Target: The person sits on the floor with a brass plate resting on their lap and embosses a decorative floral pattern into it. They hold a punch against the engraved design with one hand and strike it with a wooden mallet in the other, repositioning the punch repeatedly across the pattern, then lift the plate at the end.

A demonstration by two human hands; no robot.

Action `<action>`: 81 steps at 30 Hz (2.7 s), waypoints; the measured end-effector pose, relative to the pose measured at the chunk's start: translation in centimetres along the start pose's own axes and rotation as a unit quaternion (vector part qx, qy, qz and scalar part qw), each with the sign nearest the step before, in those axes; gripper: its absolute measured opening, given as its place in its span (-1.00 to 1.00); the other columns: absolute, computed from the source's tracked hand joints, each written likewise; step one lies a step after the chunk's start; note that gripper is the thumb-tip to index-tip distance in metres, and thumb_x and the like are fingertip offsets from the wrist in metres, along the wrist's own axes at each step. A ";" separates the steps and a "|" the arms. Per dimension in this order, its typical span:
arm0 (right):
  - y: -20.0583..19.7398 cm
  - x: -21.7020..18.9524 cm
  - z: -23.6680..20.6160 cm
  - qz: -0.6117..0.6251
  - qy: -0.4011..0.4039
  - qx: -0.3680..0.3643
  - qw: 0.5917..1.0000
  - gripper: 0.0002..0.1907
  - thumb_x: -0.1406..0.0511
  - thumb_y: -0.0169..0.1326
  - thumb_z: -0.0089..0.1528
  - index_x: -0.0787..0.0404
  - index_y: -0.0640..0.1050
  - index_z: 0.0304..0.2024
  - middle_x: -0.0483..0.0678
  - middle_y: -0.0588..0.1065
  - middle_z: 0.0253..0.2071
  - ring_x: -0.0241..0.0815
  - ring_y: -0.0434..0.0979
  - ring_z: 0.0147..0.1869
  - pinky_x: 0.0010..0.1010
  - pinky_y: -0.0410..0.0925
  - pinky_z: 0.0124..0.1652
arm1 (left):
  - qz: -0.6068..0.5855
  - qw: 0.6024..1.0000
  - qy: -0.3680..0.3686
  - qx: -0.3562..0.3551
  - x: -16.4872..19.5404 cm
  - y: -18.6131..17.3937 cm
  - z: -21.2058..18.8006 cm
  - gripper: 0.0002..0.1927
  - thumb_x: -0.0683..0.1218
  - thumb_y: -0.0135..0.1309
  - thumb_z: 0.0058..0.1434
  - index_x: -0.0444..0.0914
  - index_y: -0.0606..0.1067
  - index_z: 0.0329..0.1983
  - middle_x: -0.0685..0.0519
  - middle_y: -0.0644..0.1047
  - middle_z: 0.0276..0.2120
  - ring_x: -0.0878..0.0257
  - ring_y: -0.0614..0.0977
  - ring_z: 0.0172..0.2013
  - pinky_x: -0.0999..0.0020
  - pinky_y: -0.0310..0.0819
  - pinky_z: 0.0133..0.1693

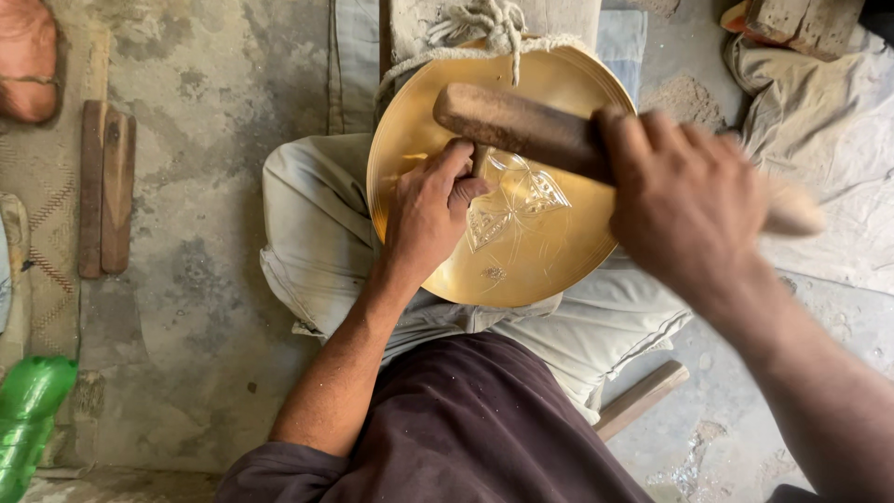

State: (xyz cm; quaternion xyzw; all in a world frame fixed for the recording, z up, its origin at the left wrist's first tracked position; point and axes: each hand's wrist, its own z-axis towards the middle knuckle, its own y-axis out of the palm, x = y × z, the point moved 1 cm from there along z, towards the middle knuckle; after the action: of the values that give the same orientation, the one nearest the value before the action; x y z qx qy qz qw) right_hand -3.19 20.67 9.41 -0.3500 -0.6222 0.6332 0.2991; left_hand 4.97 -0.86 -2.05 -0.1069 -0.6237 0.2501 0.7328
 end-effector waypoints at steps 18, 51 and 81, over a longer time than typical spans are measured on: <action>0.4 1.0 0.8 0.113 -0.089 0.139 0.980 -0.48 0.54 -0.01 0.20 0.26 0.38 0.23 0.09 0.50 -0.10 -0.04 0.49 -0.17 -0.22 0.38 -0.21 | -0.038 0.997 -0.026 0.066 0.4 0.5 -1.3 -0.66 -0.02 0.16 0.40 -0.23 0.42 0.14 0.00 0.61 -0.27 0.05 0.67 -0.23 0.16 0.51 -0.24; -0.6 -0.7 2.3 -0.060 -0.138 0.110 0.983 -0.50 0.46 0.16 0.17 0.13 0.46 0.17 0.00 0.57 -0.22 -0.15 0.61 -0.23 -0.31 0.48 -0.25 | 0.000 0.994 -0.032 0.100 0.5 1.3 -2.8 -0.77 -0.05 0.13 0.43 -0.23 0.39 0.01 0.06 0.66 -0.23 0.05 0.71 -0.21 0.18 0.52 -0.23; -1.2 0.7 2.1 0.119 -0.127 0.122 0.977 -0.55 0.49 0.15 0.17 0.33 0.42 0.12 0.14 0.52 -0.11 0.07 0.58 -0.05 -0.15 0.44 -0.09 | -0.019 0.989 -0.091 0.115 1.0 1.8 -4.2 -0.80 -0.10 0.16 0.41 -0.28 0.39 -0.11 0.05 0.55 -0.35 0.14 0.64 -0.31 0.21 0.51 -0.24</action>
State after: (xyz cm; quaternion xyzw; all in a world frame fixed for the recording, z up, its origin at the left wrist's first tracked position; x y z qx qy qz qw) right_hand -5.42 20.08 10.52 -0.2992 -0.5272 0.7745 0.1808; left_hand 8.70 1.84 -2.83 0.0136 -0.6569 0.3148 0.6850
